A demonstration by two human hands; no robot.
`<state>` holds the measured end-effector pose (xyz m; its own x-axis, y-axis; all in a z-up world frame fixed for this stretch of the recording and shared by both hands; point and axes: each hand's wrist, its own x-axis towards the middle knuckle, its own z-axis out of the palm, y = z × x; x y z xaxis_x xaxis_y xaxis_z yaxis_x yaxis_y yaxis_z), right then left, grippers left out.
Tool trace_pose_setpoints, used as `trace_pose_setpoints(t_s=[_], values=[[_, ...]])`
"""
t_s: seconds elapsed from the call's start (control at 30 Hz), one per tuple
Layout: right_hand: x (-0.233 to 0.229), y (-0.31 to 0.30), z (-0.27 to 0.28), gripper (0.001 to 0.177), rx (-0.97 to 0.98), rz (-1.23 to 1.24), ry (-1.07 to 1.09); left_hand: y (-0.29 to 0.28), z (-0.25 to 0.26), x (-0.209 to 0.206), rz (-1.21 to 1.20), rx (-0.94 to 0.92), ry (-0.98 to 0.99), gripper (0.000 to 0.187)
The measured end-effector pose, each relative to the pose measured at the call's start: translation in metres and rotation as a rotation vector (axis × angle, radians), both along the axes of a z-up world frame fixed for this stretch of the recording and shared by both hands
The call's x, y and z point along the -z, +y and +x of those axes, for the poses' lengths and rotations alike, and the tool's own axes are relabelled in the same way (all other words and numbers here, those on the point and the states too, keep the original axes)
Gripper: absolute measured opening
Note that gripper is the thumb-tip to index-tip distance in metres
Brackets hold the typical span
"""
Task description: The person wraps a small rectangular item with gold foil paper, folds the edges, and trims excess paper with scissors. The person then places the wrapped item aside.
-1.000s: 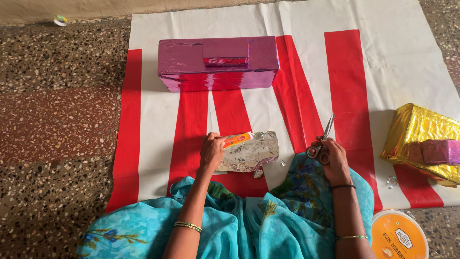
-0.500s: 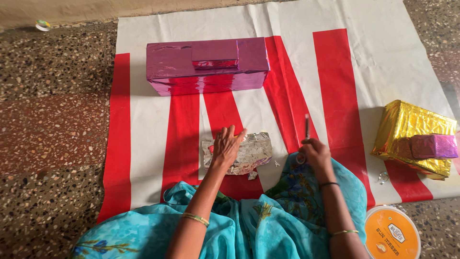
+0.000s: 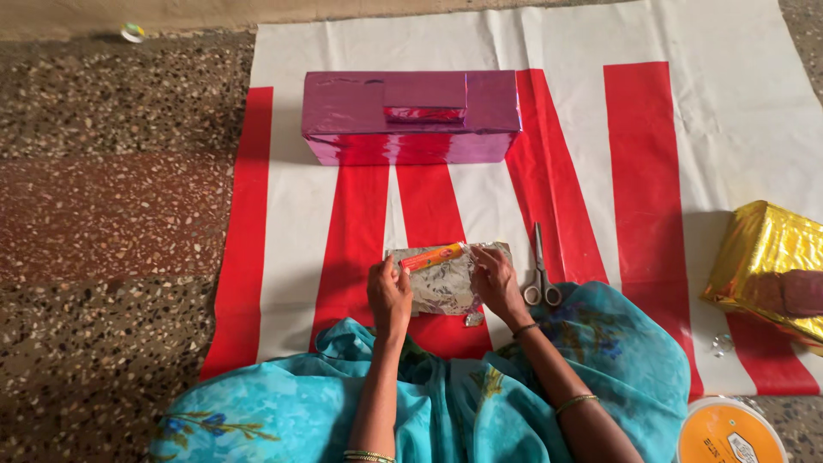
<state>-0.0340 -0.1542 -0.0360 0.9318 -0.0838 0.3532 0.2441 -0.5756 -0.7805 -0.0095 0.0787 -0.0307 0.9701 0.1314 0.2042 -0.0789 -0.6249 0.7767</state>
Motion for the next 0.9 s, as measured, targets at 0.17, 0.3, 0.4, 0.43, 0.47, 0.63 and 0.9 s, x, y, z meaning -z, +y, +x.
trace_pose_setpoints(t_s=[0.17,0.3,0.4,0.43,0.47,0.63,0.9], values=[[0.018,-0.004,-0.005,0.052,-0.064,0.067,0.025,-0.011,-0.003,0.013,-0.036,0.001,0.108,0.032],[0.006,0.001,0.0,0.047,0.02,0.181,0.381,-0.013,-0.002,0.012,-0.03,0.0,0.075,0.031],[-0.009,0.0,-0.001,0.04,0.023,0.294,0.519,-0.012,-0.003,0.009,-0.006,-0.015,0.09,0.03],[-0.013,0.001,-0.001,0.036,0.032,0.314,0.527,-0.012,-0.003,0.008,-0.008,-0.017,0.097,0.031],[-0.017,0.001,-0.001,0.032,0.041,0.333,0.536,-0.012,-0.003,0.008,-0.01,-0.019,0.104,0.031],[-0.027,0.005,0.008,0.026,0.218,0.537,0.66,-0.014,-0.003,0.003,0.078,-0.006,0.102,0.031],[-0.01,0.006,0.006,0.021,0.208,0.37,0.549,-0.014,-0.004,0.002,0.096,0.003,0.141,0.03]])
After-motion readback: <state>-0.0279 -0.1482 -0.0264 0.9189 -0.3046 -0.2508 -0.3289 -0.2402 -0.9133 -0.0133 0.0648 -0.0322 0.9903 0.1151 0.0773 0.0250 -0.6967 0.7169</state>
